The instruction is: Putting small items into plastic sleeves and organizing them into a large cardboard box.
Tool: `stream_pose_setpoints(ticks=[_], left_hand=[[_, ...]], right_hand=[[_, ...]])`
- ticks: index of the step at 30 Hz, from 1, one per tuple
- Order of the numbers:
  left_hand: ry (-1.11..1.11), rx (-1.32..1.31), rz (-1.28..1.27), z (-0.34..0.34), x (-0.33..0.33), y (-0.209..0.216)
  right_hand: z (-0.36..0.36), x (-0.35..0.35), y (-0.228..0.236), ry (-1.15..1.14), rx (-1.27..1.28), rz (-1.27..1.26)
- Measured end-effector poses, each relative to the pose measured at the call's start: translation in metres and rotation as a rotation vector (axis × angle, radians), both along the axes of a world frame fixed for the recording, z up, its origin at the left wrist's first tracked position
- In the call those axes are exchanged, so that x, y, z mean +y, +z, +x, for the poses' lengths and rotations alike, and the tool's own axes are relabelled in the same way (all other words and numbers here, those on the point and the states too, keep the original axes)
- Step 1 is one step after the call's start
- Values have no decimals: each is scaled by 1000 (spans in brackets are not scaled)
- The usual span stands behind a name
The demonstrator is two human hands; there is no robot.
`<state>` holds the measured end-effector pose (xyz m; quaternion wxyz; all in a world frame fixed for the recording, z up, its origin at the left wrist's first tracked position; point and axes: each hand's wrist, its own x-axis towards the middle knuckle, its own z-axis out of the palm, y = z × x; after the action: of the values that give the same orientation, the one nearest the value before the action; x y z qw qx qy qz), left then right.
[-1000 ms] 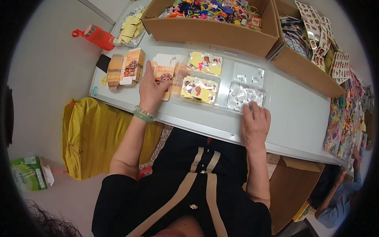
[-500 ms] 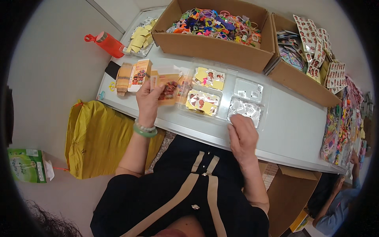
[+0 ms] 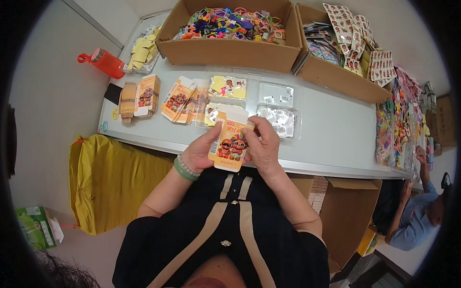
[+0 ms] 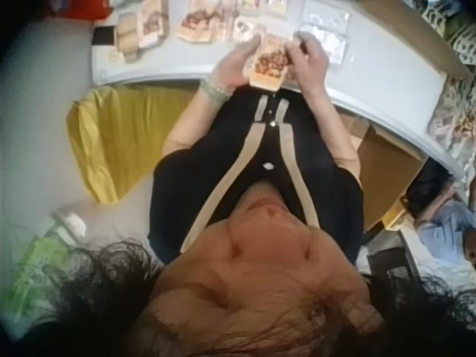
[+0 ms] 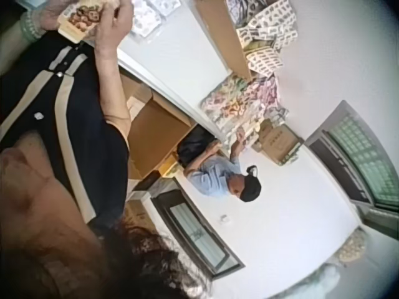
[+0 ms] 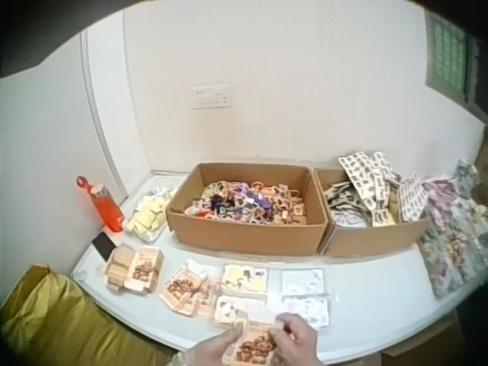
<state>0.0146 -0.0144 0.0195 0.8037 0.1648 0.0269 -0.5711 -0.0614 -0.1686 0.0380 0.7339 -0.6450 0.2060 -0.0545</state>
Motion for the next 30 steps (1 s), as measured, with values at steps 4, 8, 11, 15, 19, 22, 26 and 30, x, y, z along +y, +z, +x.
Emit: stream_pose_setpoints(ticks=[4,8,11,15,19,22,26,30], left_hand=[[-141,-96,-64,2,-1,-1],[16,-241,160,-2,-4,5],[-57,-224,159,-1,-3,4],[-44,-513,199,2,-2,-1],[-9,-495,109,10,-1,-12],[-78,-360,-67,5,-3,-8],[48,-333,44,0,-10,2],[380,-761,685,-6,-12,-5]], right_hand=[[1,-12,-10,-19,-373,-565],[5,-14,-4,193,-369,-882],[10,-26,-4,305,-297,-465],[11,-30,13,529,-187,-173],[5,-7,9,160,-195,281],[-1,-10,13,413,103,371],[0,-9,-2,239,-247,30],[-4,-7,-12,126,-199,-40]])
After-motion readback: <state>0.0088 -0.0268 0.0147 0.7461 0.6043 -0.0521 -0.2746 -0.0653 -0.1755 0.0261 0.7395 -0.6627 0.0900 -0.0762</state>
